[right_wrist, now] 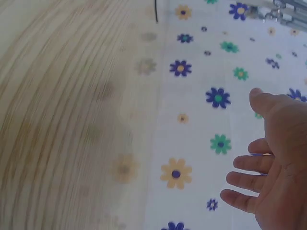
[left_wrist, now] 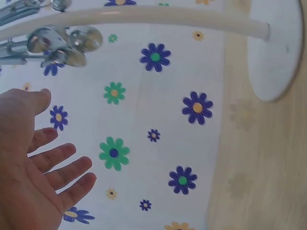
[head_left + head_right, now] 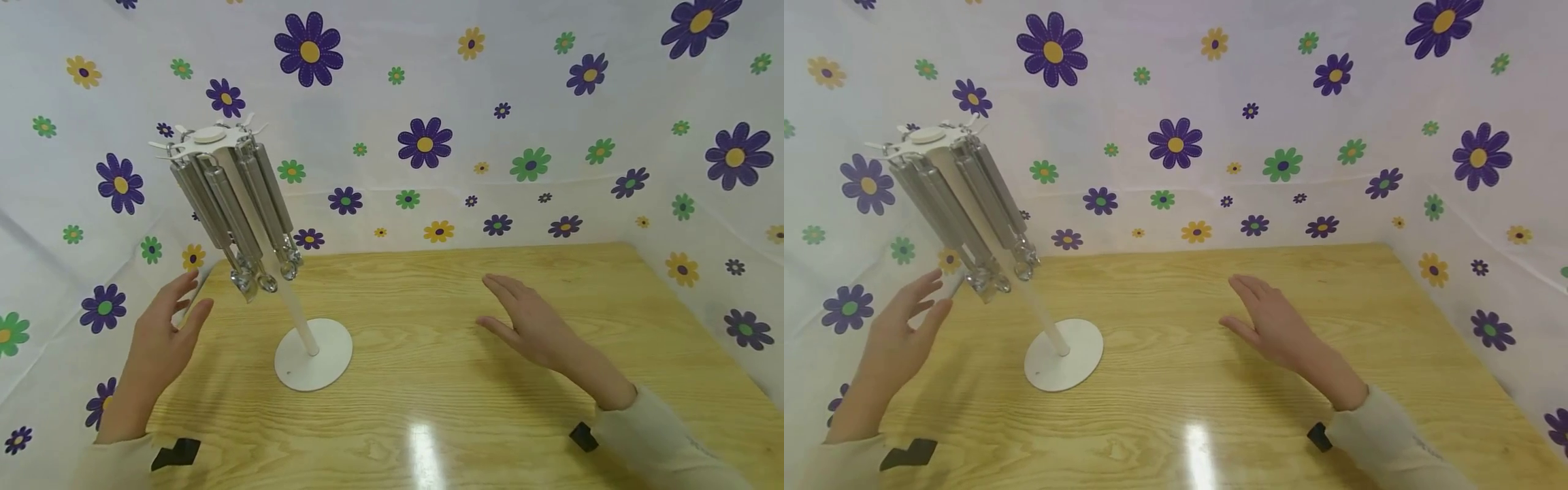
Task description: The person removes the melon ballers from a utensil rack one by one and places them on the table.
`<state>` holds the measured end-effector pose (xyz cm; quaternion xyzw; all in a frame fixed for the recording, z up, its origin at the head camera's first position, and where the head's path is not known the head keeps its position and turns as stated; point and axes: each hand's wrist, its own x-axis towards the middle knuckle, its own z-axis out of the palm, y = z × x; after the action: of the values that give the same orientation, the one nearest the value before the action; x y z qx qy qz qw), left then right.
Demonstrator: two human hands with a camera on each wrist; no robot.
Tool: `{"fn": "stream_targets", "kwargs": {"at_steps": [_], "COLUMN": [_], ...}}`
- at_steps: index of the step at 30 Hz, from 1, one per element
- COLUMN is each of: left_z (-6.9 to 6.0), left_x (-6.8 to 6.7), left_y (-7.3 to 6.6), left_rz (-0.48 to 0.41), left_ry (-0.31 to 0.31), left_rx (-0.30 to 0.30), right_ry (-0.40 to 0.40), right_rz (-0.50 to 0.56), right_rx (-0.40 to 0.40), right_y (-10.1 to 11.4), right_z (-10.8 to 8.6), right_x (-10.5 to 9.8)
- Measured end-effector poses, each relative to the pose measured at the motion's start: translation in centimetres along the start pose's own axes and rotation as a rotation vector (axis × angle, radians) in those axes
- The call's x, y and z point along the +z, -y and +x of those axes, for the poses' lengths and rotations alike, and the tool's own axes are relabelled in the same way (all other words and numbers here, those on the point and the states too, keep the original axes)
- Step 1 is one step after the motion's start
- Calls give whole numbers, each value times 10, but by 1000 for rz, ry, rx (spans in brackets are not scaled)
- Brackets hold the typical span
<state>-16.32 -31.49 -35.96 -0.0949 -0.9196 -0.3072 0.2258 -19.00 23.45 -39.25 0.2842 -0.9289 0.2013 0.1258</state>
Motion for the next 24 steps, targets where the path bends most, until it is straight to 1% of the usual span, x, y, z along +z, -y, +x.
{"fn": "stream_targets", "kwargs": {"at_steps": [3, 7, 9, 12, 15, 17, 20, 22, 24], "left_z": [1, 2, 2, 1, -1, 0, 2, 4, 7], "left_x": [-2, -5, -6, -11, -19, -25, -33, -38, -43], "left_y": [-10, -22, -29, -40, -54, -65, -82, -92, -101], "left_rz": [-36, -105, -127, -174, -216, -254, -284, -305, -323], "left_ry": [-64, -104, -118, -143, -169, -193, -253, -300, -336], "left_rx": [27, 54, 52, 14, -50, -85, -122, -135, -146], "right_ry": [-42, -87, -105, -122, -134, -141, -128, -110, -95], "right_rz": [21, 69, 91, 126, 166, 212, 287, 336, 361], "right_rx": [-35, -62, -76, -110, -150, -174, -200, -219, -235], "right_y": [15, 35, 45, 60, 74, 83, 95, 103, 111], "right_z": [4, 11, 14, 21, 28, 33, 40, 46, 51], "right_x": [2, 5, 6, 8, 10, 12, 13, 13, 13]}}
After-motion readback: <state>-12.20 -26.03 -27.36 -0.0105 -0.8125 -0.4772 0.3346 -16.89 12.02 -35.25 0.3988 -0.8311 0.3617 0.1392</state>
